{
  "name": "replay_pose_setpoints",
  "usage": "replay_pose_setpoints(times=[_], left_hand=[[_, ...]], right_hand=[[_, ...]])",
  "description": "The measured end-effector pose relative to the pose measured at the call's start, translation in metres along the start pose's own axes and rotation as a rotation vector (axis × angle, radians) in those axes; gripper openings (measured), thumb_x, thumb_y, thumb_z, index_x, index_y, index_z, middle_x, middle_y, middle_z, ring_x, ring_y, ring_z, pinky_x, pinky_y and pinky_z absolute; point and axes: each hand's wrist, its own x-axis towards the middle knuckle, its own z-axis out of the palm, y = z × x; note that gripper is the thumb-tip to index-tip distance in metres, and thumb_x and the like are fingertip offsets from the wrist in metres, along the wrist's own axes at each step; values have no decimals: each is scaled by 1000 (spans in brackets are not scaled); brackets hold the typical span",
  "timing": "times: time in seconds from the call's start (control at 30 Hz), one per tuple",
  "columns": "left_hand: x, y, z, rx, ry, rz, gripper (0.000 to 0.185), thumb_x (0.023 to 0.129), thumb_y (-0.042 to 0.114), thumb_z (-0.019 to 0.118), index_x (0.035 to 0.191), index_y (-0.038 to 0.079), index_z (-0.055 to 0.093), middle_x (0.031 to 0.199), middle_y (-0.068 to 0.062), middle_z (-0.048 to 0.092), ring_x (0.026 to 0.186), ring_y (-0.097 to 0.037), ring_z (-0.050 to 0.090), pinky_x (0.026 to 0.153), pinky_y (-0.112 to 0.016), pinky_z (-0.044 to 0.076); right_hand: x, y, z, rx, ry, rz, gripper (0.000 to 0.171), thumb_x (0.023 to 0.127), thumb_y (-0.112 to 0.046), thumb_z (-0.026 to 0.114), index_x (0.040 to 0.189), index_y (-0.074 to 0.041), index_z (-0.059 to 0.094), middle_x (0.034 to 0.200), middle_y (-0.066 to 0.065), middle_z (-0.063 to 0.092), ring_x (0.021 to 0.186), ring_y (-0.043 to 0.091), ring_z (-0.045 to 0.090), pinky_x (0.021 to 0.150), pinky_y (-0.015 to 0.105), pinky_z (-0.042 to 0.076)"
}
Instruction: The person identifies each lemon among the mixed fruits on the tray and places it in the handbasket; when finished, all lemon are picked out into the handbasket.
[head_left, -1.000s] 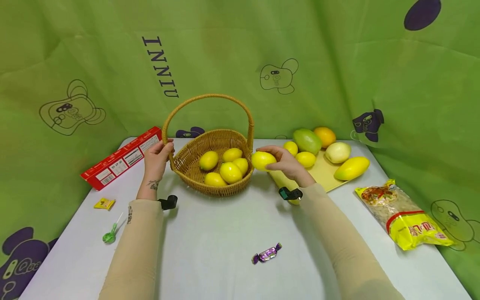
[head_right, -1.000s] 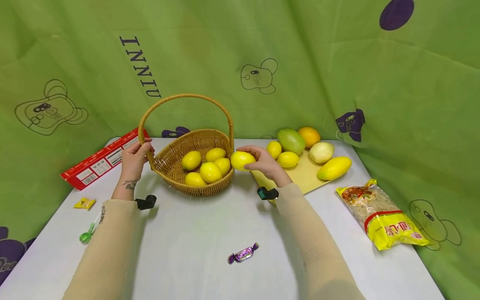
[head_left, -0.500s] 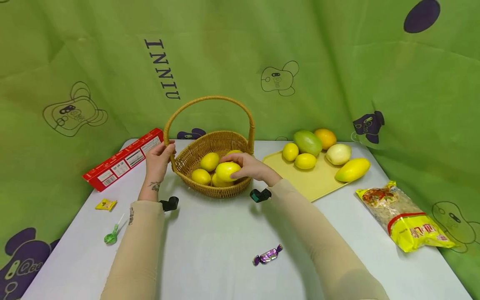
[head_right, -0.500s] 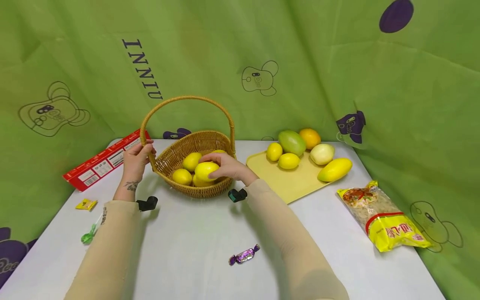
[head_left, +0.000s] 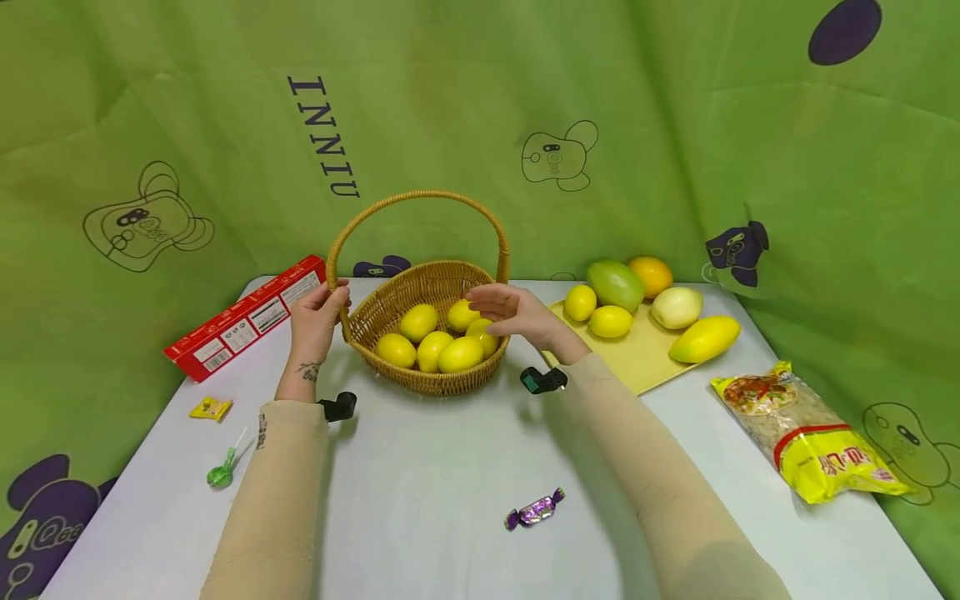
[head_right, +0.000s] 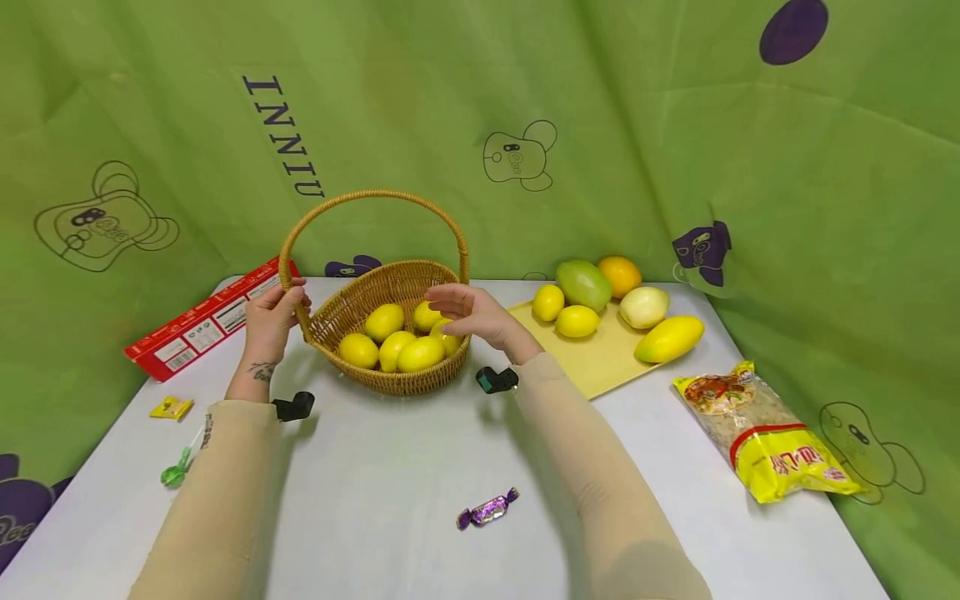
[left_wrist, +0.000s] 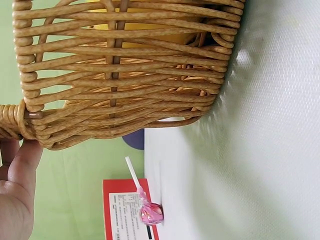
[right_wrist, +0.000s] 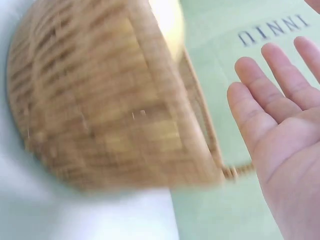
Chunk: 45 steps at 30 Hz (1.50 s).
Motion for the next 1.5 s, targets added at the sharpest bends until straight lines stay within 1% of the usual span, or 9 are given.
replay_pose_setpoints(times=[0.13,0.33,0.57,0.73,0.83,1.0,1.1,1.3,1.5], left_hand=[[0,1,1,-5,8,-5,18,87,16,65,101,6,69,70,5,62,70,-7,59,62,-13,50],[1,0,1,21,11,-23,32,86,19,66,109,-3,64,72,4,63,71,-9,60,63,-13,50],[0,0,0,10,12,-29,11,86,19,66,96,15,70,72,5,63,70,-6,59,62,-14,50],[0,-2,0,1,20,-27,11,85,21,67,94,16,71,72,4,63,71,-7,59,62,-14,50],[0,-3,0,-1,21,-29,13,85,21,67,95,15,71,72,4,63,71,-8,59,62,-14,50],[1,-2,0,0,16,-39,19,86,21,67,100,9,69,74,2,63,72,-7,59,64,-14,51],[1,-1,0,8,16,-42,24,86,22,66,103,6,68,73,4,62,72,-7,59,64,-13,51],[0,-1,0,3,8,-20,21,86,20,66,102,7,69,72,5,62,71,-6,59,63,-14,51],[-1,0,1,-6,6,-7,11,85,20,67,95,16,71,73,2,63,71,-8,60,63,-15,51]], right_hand=[[-20,-4,-24,8,52,6,57,79,19,52,133,12,35,139,27,39,129,37,39,109,50,26],[-58,-3,-71,-72,152,35,49,81,12,58,128,5,45,120,-5,59,118,18,51,98,26,43],[-94,-1,-120,-135,302,85,44,82,13,57,124,9,45,112,-8,62,114,18,53,90,18,46],[-110,2,-141,-187,396,143,52,83,5,62,129,12,39,109,-11,61,111,12,53,88,15,45],[-116,6,-148,-240,432,173,54,84,4,62,130,13,37,109,-11,59,112,13,52,92,16,43],[-120,13,-154,-353,457,268,53,84,2,61,132,10,40,128,15,50,121,23,45,92,14,41],[-120,18,-154,-395,453,321,54,84,1,61,133,9,40,136,26,40,127,31,37,97,19,37],[-117,31,-147,-461,447,378,57,81,-2,66,132,7,42,137,25,39,126,35,35,104,39,31],[-114,39,-143,-503,457,382,60,79,-6,70,132,3,43,138,22,41,125,33,38,104,39,31]])
